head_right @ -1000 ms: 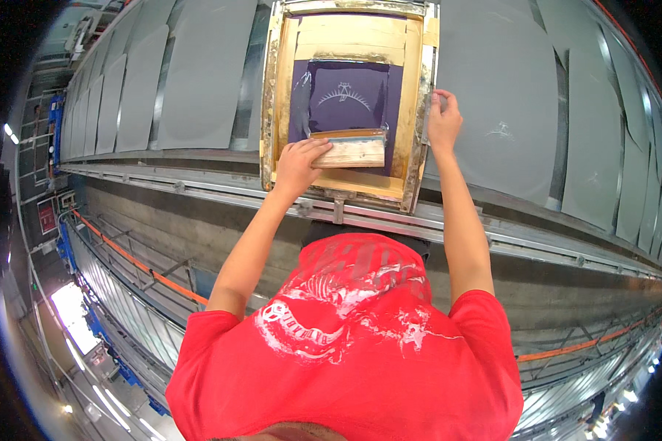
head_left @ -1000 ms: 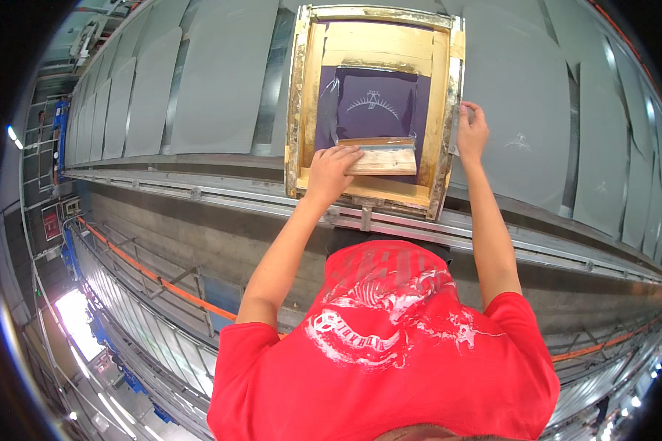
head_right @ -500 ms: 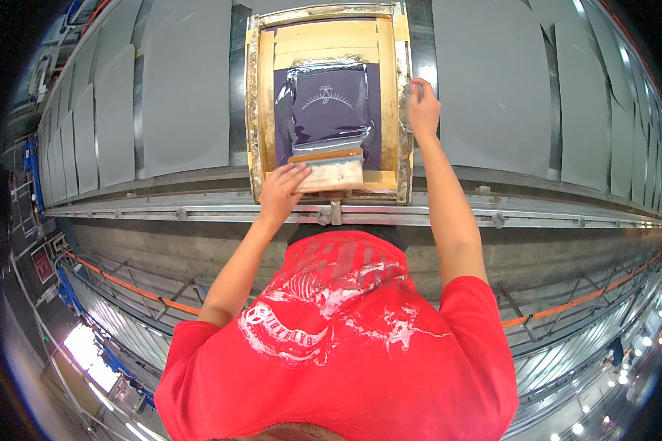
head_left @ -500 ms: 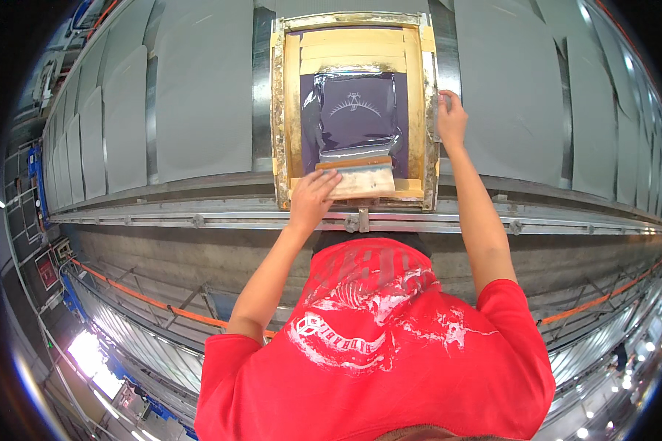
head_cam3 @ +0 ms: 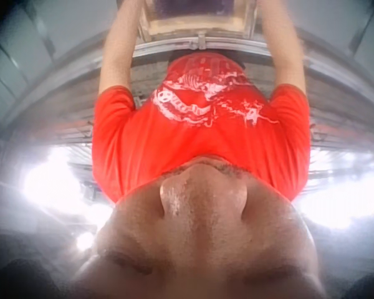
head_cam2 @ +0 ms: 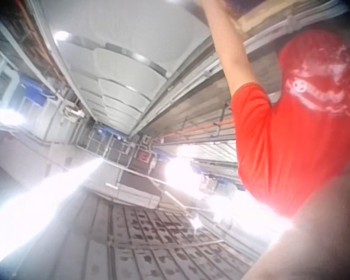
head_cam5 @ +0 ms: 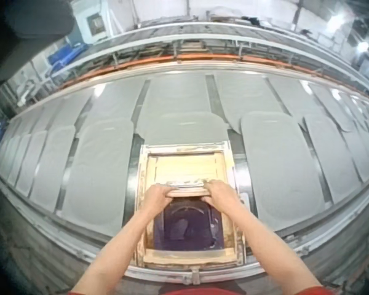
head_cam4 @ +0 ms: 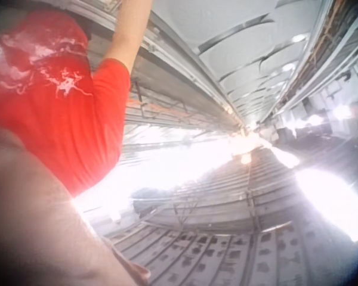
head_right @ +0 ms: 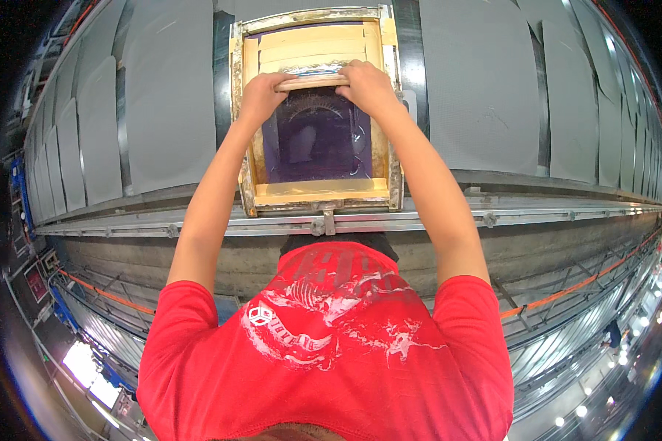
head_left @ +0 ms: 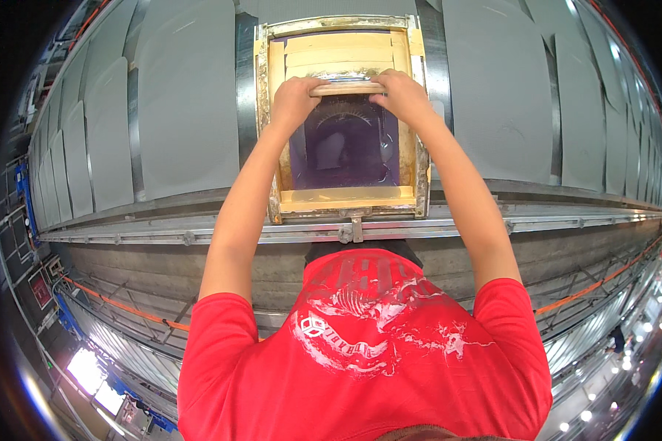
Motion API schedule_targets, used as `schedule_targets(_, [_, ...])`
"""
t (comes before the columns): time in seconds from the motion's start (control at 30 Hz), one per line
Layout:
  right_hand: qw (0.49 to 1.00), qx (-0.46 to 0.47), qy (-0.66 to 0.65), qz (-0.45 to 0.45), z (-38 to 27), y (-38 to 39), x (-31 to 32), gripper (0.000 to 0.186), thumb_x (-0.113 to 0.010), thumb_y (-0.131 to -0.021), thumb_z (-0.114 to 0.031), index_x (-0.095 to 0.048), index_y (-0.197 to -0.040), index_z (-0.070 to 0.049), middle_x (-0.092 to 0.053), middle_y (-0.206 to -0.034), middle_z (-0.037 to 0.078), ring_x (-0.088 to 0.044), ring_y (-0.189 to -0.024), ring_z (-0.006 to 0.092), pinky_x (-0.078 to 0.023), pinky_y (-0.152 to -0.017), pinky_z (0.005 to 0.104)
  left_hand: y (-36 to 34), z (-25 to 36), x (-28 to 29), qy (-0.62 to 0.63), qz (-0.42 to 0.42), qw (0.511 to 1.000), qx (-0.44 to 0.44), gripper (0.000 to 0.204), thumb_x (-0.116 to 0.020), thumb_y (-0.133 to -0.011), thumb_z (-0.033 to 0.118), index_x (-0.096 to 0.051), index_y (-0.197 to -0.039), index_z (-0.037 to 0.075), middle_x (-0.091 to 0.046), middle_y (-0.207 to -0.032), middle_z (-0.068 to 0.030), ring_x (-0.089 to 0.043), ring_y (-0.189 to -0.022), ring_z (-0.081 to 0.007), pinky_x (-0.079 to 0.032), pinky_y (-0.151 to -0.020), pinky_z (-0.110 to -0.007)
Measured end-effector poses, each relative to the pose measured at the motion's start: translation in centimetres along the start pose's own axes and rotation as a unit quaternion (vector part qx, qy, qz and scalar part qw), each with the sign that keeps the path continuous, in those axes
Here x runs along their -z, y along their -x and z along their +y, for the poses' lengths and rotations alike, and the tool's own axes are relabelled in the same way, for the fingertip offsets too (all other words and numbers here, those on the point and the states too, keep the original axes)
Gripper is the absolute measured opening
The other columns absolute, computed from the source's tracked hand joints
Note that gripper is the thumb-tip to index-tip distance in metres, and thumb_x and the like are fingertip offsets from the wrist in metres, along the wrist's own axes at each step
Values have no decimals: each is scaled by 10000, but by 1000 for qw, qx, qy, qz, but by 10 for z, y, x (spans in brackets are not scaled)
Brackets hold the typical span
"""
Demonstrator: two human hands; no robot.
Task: The person pours ink onto a screen printing frame, then uses a squeegee to pull the ink across the mesh and print a design onto a fabric item laid out on a conveyor. The person repeats the squeegee strokes multiple times to ensure even coverage.
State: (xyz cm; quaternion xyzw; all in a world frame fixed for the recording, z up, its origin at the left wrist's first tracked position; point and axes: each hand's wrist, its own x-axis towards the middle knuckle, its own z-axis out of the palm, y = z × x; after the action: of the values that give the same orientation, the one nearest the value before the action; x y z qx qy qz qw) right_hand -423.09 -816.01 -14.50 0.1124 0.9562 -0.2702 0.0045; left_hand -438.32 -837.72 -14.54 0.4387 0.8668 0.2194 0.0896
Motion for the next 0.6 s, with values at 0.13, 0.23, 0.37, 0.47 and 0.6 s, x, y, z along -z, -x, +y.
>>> schedule_targets(0.13, [998,-4,-26,62,-6,36,-36,452,-763,-760,-63,-683,-1205,-40,-637,-1128,163,-597,-1110,366,-496,-967,437,27,1,-20,-20,53,998,-32,371,-738,-727,49,-798,-1056,212,-767,-996,-20,-680,-914,-285,-543,-813,-406])
schedule_targets(0.23, [997,11,-56,51,-16,98,-71,498,-774,-746,-56,-656,-1230,-31,-626,-1167,146,-587,-1133,358,-485,-995,447,88,5,-36,-14,23,999,-36,386,-764,-698,49,-795,-1044,215,-767,-1057,17,-681,-931,-246,-529,-803,-381])
schedule_targets(0.37, [995,-6,-99,23,-47,141,-69,466,-743,-747,-24,-660,-1206,-40,-619,-1160,141,-590,-1111,335,-515,-967,431,141,15,-36,-43,33,998,-43,393,-792,-702,79,-784,-1070,217,-761,-1107,35,-678,-1005,-214,-479,-870,-358])
schedule_targets(0.47, [994,37,-82,55,-28,118,-61,440,-723,-756,-3,-664,-1191,-37,-621,-1162,147,-593,-1112,345,-511,-978,433,113,12,-21,-30,-4,999,-27,403,-791,-717,80,-782,-1093,227,-760,-1122,35,-679,-1034,-199,-453,-900,-346])
schedule_targets(0.6, [991,54,-42,111,4,37,-32,311,-705,-801,-50,-688,-1112,-34,-657,-1068,165,-630,-1045,366,-520,-944,444,27,-8,-5,-48,-7,999,-24,443,-785,-737,77,-779,-1143,255,-776,-1021,-43,-733,-889,-260,-584,-815,-386])
